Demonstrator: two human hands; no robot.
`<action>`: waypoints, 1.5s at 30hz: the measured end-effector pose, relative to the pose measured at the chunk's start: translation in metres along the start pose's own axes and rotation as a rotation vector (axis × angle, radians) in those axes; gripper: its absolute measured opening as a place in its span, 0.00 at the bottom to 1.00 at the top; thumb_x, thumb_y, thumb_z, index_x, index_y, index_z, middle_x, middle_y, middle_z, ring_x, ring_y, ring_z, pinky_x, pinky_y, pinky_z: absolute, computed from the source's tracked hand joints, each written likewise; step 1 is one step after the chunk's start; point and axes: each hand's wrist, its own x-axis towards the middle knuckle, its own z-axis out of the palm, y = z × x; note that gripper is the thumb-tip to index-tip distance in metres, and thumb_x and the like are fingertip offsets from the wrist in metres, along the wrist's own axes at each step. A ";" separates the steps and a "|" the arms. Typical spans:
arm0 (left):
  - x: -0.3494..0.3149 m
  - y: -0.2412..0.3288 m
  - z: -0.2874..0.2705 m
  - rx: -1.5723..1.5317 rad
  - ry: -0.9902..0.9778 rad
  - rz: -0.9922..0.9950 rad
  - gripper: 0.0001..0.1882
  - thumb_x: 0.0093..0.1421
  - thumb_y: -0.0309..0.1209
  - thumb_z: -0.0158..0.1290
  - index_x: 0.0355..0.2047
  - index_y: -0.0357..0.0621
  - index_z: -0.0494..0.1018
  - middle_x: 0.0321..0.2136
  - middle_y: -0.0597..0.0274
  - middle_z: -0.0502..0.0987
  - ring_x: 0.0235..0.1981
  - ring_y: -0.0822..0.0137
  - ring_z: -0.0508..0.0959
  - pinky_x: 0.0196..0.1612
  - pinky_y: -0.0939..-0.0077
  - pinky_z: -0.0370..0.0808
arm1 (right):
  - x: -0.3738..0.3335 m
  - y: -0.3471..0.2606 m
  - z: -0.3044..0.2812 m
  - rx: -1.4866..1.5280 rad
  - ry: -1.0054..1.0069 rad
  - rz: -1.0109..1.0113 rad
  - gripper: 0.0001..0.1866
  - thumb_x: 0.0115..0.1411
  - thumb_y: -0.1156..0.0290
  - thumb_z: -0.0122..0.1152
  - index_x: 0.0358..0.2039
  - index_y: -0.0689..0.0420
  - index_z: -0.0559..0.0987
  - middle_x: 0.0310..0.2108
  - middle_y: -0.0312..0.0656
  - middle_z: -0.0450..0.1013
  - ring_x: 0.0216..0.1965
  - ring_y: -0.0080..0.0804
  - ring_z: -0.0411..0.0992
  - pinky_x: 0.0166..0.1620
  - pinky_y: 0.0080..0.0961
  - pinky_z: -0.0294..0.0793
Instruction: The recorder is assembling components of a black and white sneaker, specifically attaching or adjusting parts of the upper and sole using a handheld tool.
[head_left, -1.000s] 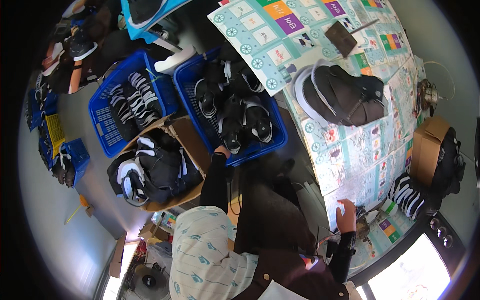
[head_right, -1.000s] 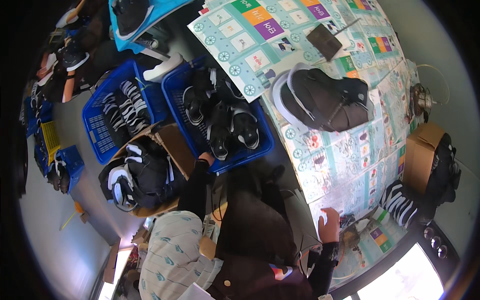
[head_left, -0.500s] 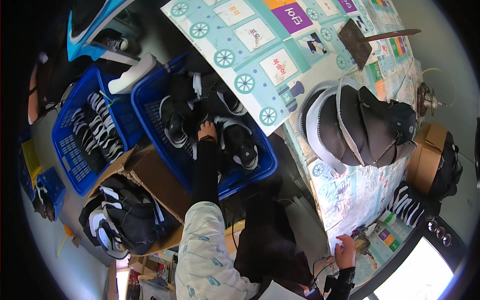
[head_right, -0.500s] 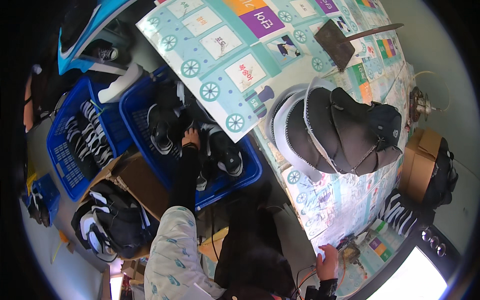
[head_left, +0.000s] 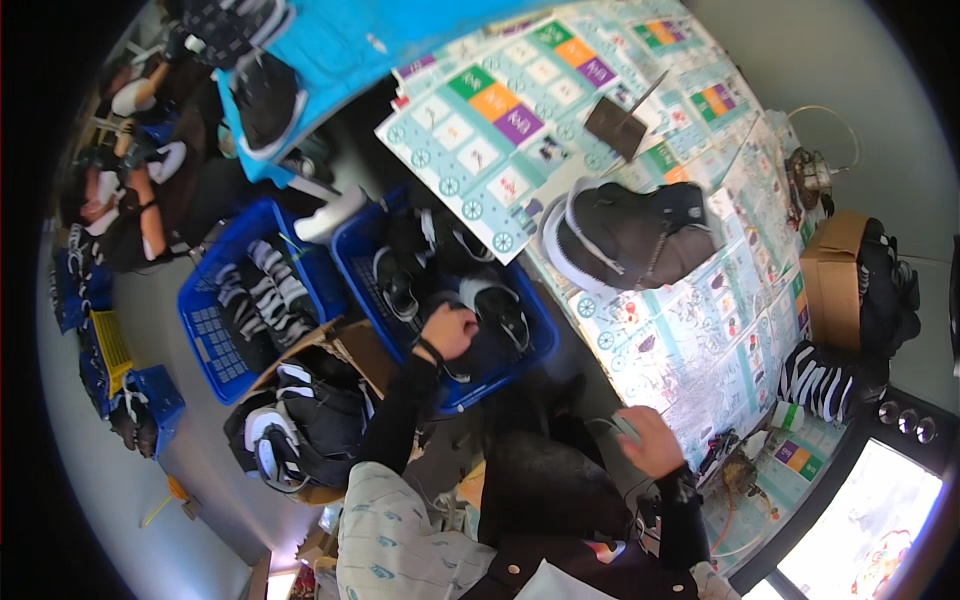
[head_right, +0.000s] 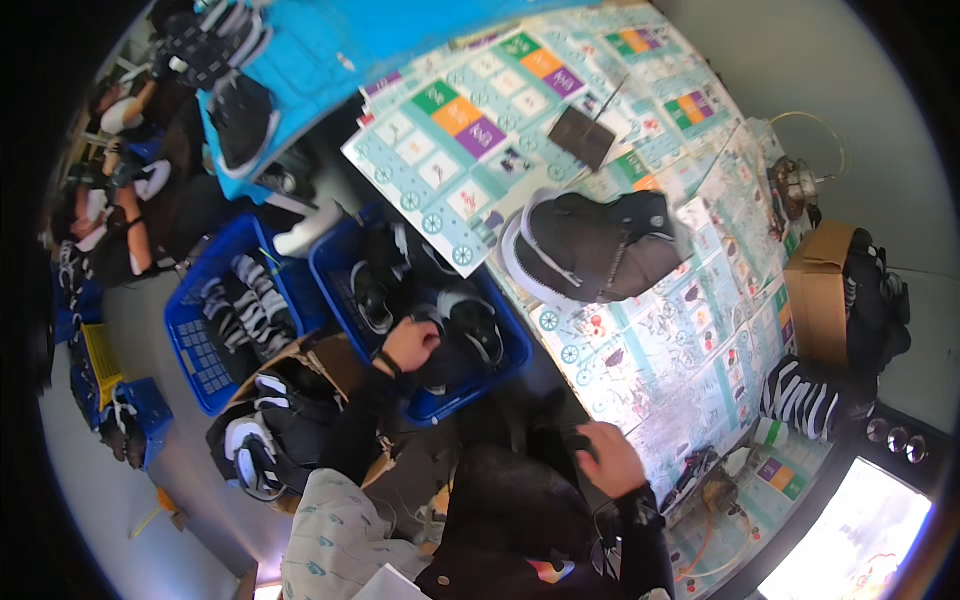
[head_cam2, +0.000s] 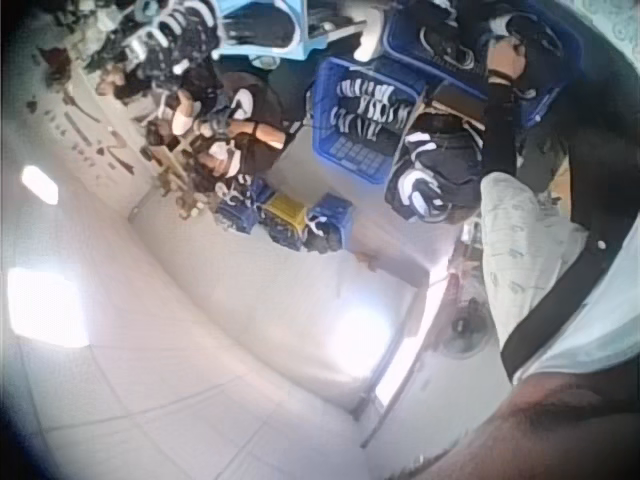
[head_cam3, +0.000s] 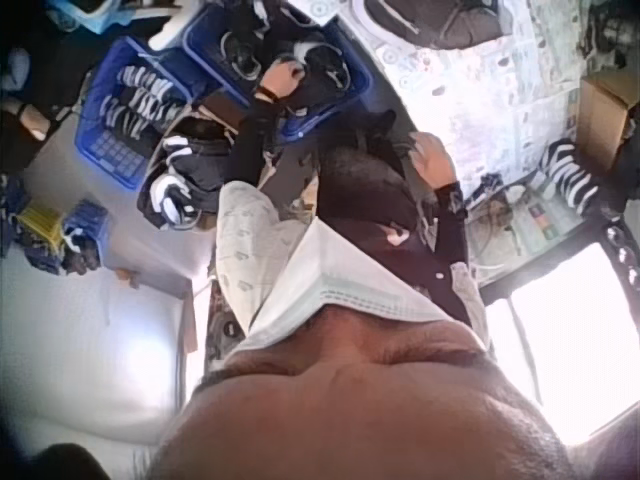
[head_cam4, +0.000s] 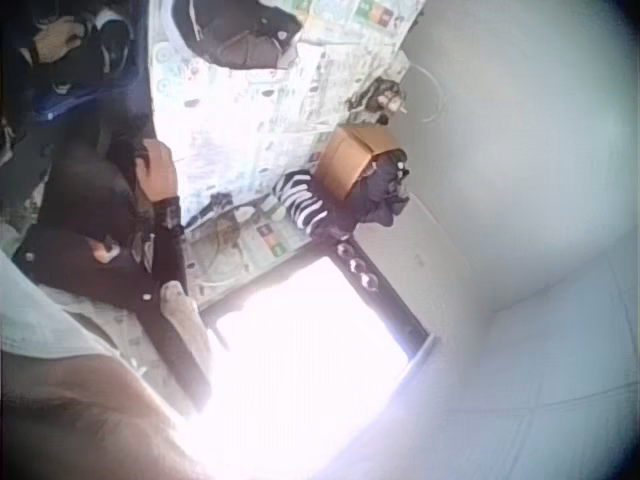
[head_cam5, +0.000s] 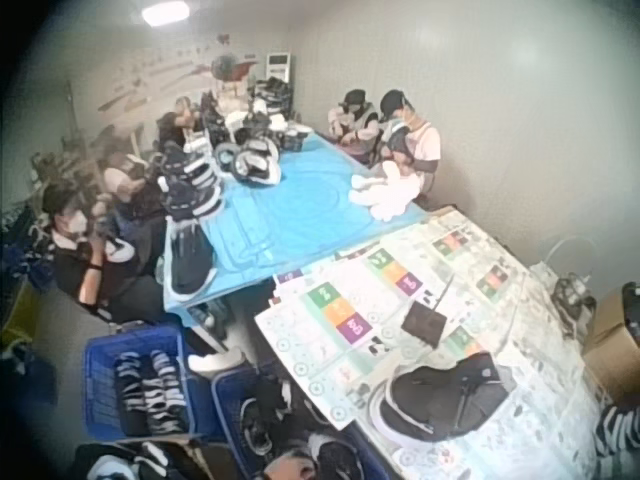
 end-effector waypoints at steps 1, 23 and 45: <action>-0.007 0.044 -0.031 -0.051 -0.003 0.045 0.07 0.57 0.34 0.60 0.33 0.46 0.80 0.29 0.54 0.80 0.38 0.48 0.78 0.41 0.60 0.76 | 0.006 -0.022 -0.007 0.031 -0.022 -0.039 0.32 0.54 0.68 0.68 0.59 0.59 0.71 0.57 0.51 0.69 0.58 0.52 0.68 0.61 0.40 0.70; 0.035 0.413 0.174 -0.262 -0.028 0.209 0.17 0.62 0.34 0.62 0.49 0.43 0.80 0.42 0.54 0.81 0.38 0.60 0.83 0.41 0.71 0.78 | -0.121 0.202 0.000 0.436 0.885 0.159 0.19 0.69 0.61 0.56 0.58 0.52 0.76 0.45 0.52 0.78 0.46 0.58 0.76 0.50 0.41 0.76; 0.069 0.457 0.165 -0.297 -0.185 0.417 0.10 0.58 0.28 0.65 0.38 0.35 0.82 0.33 0.59 0.82 0.35 0.67 0.82 0.39 0.75 0.76 | -0.140 0.247 -0.038 0.803 0.834 0.439 0.12 0.58 0.63 0.67 0.35 0.58 0.86 0.28 0.44 0.82 0.31 0.32 0.80 0.39 0.30 0.77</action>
